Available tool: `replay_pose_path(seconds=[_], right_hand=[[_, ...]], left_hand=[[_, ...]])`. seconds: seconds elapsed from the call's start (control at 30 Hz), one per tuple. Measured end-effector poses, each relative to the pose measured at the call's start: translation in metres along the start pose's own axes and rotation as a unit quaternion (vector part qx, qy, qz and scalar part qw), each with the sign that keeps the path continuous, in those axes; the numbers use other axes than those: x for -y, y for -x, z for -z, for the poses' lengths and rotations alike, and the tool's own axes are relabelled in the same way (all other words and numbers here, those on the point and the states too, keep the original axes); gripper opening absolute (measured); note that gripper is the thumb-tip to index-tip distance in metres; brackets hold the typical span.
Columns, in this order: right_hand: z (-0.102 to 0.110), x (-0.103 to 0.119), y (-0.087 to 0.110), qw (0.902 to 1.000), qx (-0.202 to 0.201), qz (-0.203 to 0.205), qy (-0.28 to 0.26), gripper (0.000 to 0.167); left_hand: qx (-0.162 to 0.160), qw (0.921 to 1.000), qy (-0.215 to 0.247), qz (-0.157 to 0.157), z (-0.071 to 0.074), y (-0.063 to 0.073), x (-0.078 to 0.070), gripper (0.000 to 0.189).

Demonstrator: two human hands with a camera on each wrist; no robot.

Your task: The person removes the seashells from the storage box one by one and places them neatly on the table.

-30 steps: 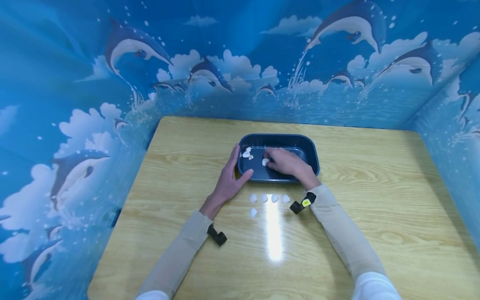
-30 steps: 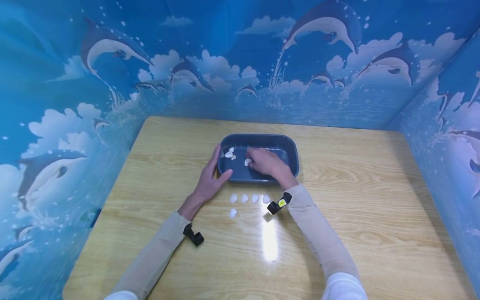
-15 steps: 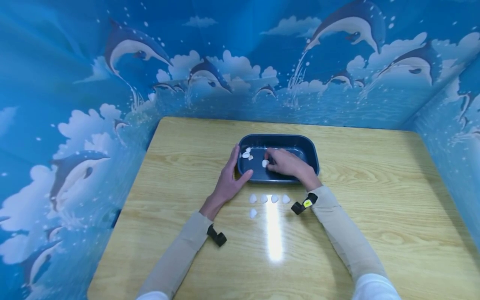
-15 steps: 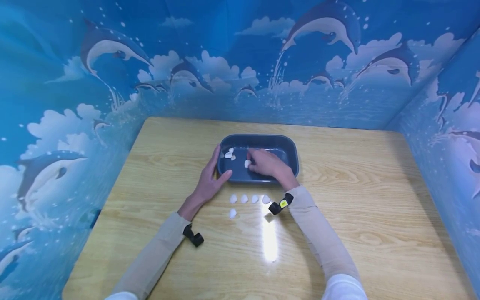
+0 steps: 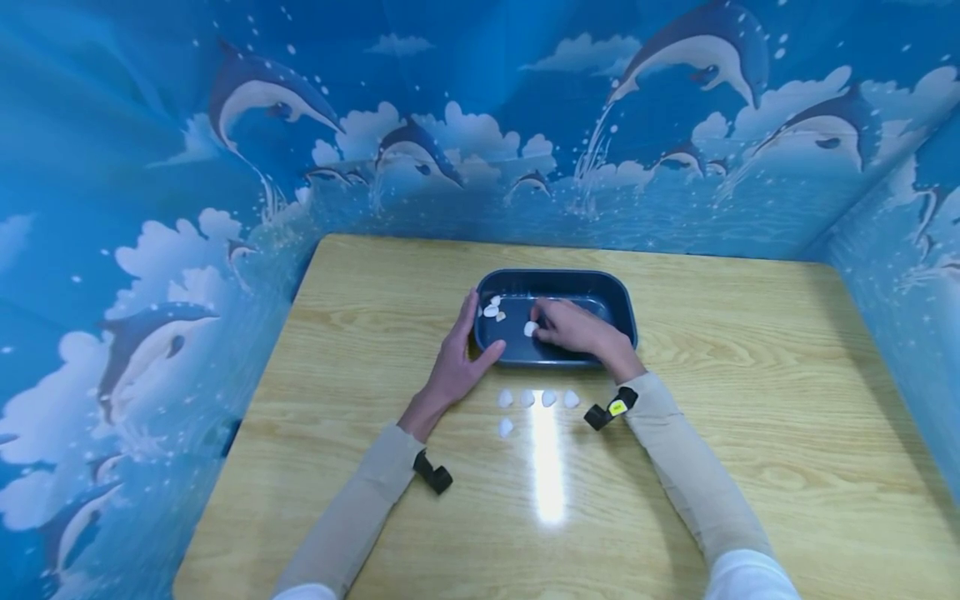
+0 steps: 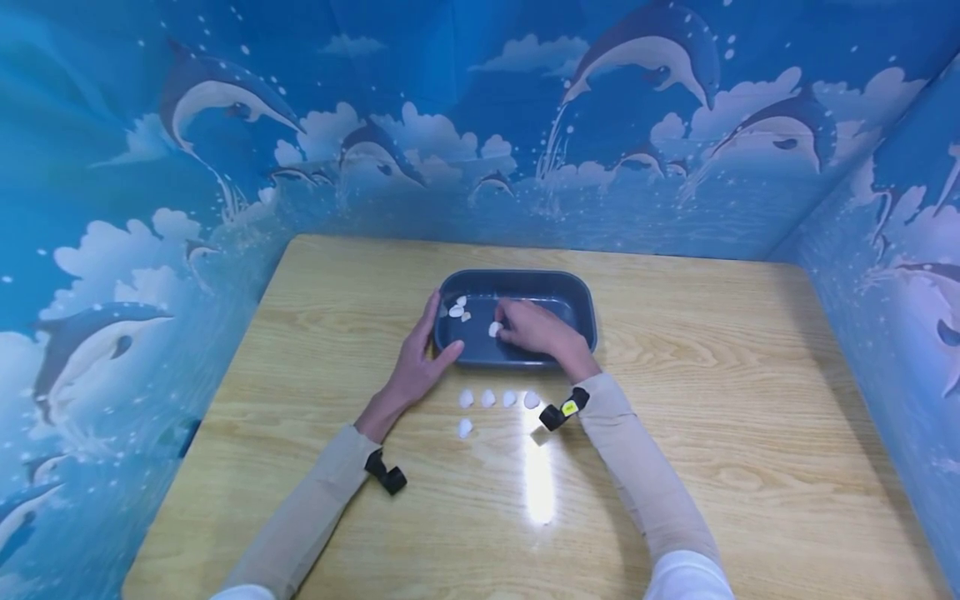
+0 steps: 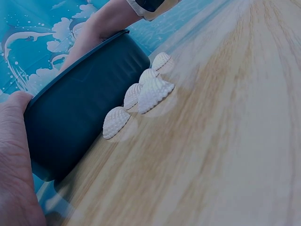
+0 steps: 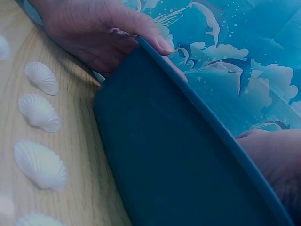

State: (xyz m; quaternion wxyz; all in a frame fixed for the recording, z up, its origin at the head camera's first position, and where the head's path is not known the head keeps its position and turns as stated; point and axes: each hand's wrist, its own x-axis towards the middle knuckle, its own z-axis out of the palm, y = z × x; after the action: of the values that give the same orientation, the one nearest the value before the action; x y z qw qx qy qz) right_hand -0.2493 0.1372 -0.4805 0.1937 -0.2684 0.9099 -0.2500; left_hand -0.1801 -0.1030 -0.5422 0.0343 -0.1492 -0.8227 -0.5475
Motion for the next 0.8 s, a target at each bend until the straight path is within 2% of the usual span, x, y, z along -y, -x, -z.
replay_pose_path(seconds=[0.23,0.4,0.8], right_hand=[[0.0009,0.0023,0.0011,1.0,-0.008,0.001,-0.004,0.024],[-0.0023,0.0004,-0.0004,1.0,-0.002,0.008,-0.003,0.023],[-0.0024,-0.0018,0.0005,0.9999,0.012,-0.003,-0.01,0.024]], left_hand=[[0.001,1.0,-0.005,0.002,0.0007,0.0001,0.0008,0.093],[-0.001,1.0,-0.004,0.001,0.0,-0.0001,0.0011,0.092],[0.001,1.0,-0.003,0.004,-0.0004,-0.0004,0.0004,0.092]])
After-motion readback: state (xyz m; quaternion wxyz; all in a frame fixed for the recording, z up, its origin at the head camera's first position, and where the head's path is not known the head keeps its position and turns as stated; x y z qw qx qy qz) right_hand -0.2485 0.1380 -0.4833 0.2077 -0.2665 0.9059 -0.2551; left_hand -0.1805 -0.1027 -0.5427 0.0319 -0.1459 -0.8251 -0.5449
